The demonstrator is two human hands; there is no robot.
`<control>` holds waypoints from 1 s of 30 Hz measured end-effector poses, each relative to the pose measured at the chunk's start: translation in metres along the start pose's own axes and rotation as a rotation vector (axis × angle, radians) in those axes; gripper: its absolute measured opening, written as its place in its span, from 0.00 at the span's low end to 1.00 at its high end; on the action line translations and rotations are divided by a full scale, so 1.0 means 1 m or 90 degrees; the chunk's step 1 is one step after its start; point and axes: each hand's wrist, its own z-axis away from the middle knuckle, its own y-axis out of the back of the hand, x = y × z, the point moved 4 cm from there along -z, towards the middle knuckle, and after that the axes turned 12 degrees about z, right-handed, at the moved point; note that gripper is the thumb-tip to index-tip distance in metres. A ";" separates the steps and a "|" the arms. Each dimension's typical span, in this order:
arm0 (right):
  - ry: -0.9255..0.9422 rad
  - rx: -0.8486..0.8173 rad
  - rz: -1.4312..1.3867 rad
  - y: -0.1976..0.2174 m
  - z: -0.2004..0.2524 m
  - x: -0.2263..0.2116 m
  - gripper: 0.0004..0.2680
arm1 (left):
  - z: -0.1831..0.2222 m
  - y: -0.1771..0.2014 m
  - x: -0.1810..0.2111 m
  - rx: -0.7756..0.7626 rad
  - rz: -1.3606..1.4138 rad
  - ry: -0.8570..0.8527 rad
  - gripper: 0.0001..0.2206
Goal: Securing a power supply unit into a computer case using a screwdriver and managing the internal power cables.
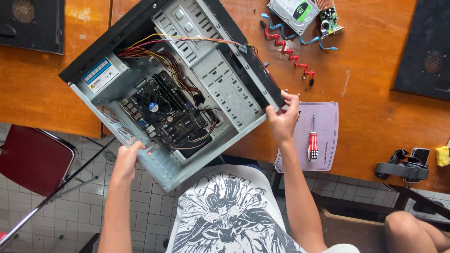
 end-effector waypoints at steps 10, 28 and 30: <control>-0.122 0.016 0.037 0.026 0.087 -0.005 0.23 | -0.072 0.015 0.018 0.009 -0.085 -0.048 0.24; -0.258 0.068 0.151 0.038 0.185 0.034 0.23 | -0.124 -0.076 0.089 -0.083 -0.356 -0.152 0.19; -0.233 0.043 0.172 0.039 0.183 0.044 0.24 | -0.114 -0.083 0.101 -0.061 -0.377 -0.199 0.15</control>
